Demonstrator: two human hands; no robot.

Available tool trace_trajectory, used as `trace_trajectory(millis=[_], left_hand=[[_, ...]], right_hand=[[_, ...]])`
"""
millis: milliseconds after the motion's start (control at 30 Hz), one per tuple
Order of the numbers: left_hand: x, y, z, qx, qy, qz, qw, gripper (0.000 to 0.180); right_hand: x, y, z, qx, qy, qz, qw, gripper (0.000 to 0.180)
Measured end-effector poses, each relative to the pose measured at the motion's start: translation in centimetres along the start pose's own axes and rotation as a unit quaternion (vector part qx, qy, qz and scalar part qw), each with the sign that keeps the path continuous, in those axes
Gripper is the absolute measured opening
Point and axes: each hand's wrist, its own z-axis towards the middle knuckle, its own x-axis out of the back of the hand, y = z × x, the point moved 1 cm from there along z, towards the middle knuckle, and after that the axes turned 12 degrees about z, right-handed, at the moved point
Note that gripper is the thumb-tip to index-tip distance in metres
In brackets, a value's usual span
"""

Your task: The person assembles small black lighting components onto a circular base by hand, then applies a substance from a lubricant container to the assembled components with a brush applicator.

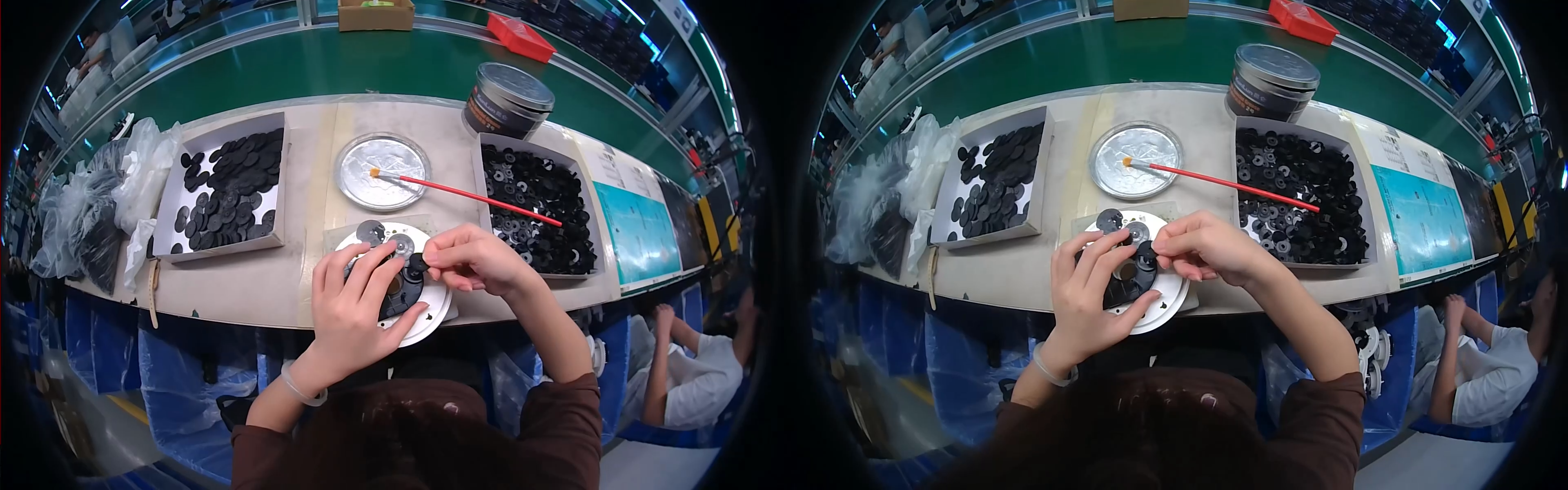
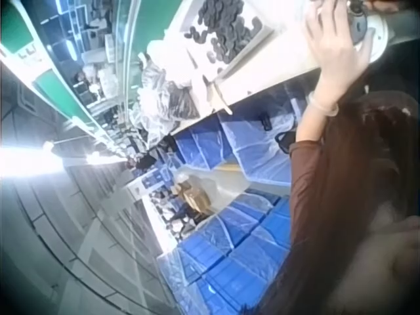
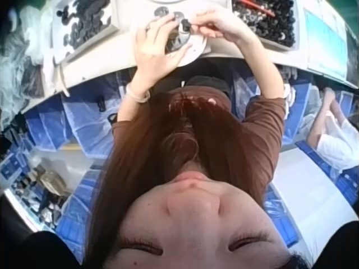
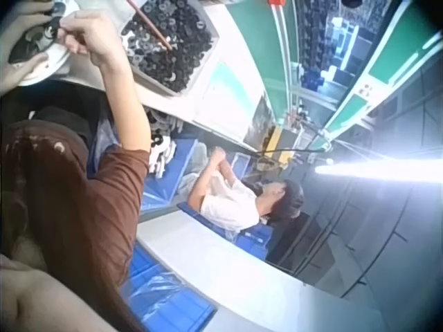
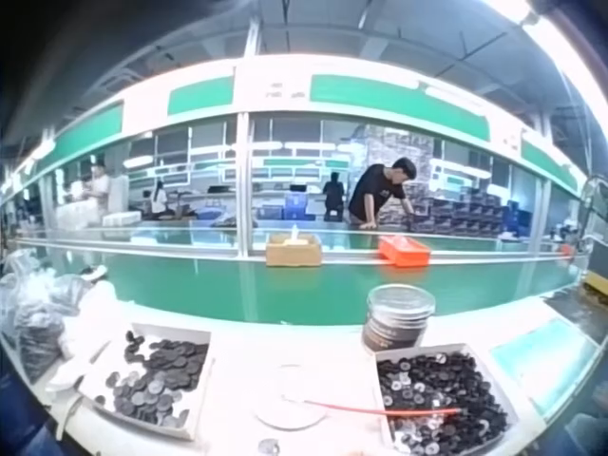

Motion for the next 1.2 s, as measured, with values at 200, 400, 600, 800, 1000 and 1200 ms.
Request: trace_trajectory(millis=[200, 400, 600, 800, 1000, 1200], left_hand=[[0.0, 0.0, 0.0, 0.000, -0.003, -0.001, 1.000, 0.046], [0.0, 0.0, 0.0, -0.002, -0.004, 0.001, 1.000, 0.047], [0.0, 0.0, 0.1, 0.009, -0.001, -0.014, 1.000, 0.049], [0.4, 0.2, 0.2, -0.011, -0.007, -0.001, 1.000, 0.043], [0.2, 0.1, 0.0, -0.018, -0.009, 0.002, 1.000, 0.039], [0.2, 0.2, 0.1, -0.018, -0.008, 0.003, 1.000, 0.039]], right_hand=[[0.5, 0.1, 0.2, -0.018, -0.025, 0.022, 0.999, 0.018], [-0.3, -0.1, 0.0, -0.008, -0.009, -0.013, 1.000, 0.018], [-0.9, -1.4, -1.5, 0.141, 0.087, -0.254, 0.953, 0.027], [1.5, -2.9, -5.4, 0.295, 0.277, -0.305, 0.862, 0.032], [3.2, -1.9, -6.9, 0.126, 0.391, -0.547, 0.730, 0.020], [4.1, 0.0, -6.4, 0.139, 0.403, -0.573, 0.699, 0.016]])
